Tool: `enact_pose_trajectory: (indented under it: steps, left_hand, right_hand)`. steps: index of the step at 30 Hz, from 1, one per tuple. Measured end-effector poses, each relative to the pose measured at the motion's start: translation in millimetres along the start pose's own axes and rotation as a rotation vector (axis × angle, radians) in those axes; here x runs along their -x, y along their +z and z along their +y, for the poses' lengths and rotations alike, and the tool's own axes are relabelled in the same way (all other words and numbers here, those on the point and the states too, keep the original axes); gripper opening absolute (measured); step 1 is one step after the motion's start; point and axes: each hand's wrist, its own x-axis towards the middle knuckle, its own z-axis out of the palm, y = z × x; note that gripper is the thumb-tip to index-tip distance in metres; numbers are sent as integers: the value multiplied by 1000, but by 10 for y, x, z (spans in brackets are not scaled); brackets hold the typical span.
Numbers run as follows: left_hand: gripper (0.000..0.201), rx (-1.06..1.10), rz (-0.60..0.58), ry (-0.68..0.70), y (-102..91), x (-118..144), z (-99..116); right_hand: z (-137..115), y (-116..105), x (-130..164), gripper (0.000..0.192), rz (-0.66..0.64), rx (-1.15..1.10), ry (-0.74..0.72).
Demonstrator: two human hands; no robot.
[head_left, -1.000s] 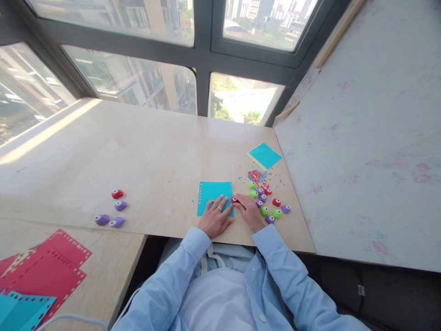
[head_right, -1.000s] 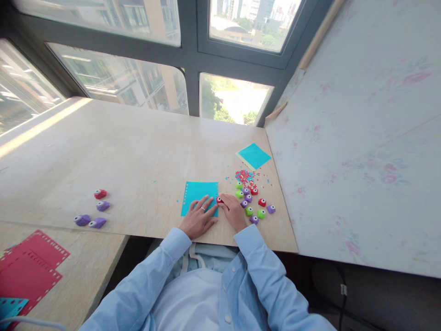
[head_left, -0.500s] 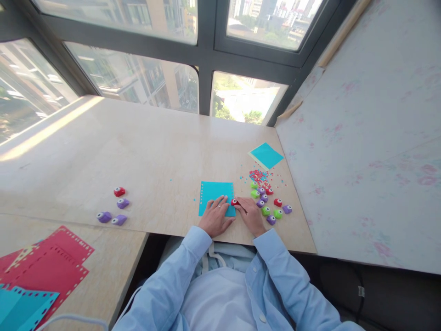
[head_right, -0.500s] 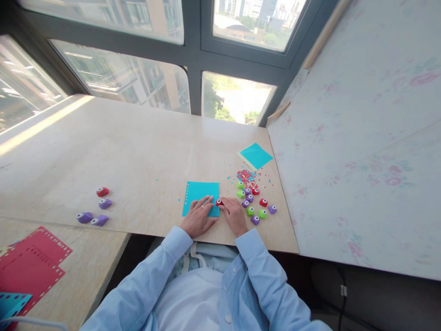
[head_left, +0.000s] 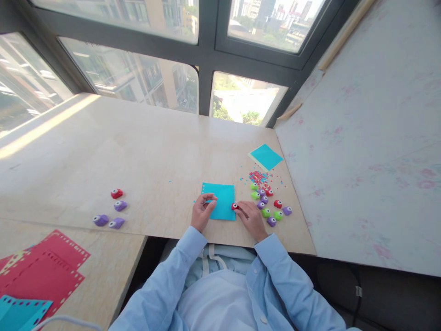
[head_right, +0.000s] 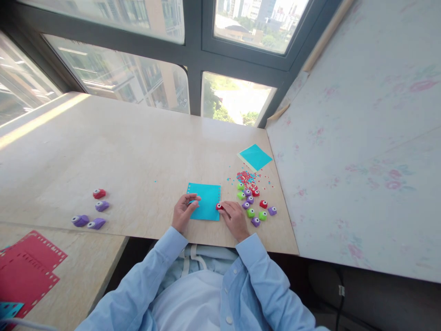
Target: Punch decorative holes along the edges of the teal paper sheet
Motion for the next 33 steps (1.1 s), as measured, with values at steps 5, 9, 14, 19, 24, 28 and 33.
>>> enact_pose_trajectory:
  steps: [5,9,14,19,24,28,33]
  left_hand:
    - [29,69,28,-66,7,-13,10]
    - [27,46,22,-76,14,-7,13]
    - [26,35,-11,-73,1,-14,3]
    - [25,1,-12,-75,-1,-7,3]
    - [26,-21,-30,-77,2,-6,12]
    - [25,-22,-39,-66,-2,-7,6]
    - [22,-110,-99,-12,-9,13,-6]
  right_hand:
    - [-2,-13,52,21,-2,-21,-12]
    - [5,-11,72,23,-10,-23,13]
    - [27,14,15,23,-7,-21,48]
    - [52,23,-14,23,-21,-26,63]
    - [76,29,12,24,-17,-23,87]
    - [90,40,23,28,13,-24,105]
    - [86,38,11,24,-5,-39,103]
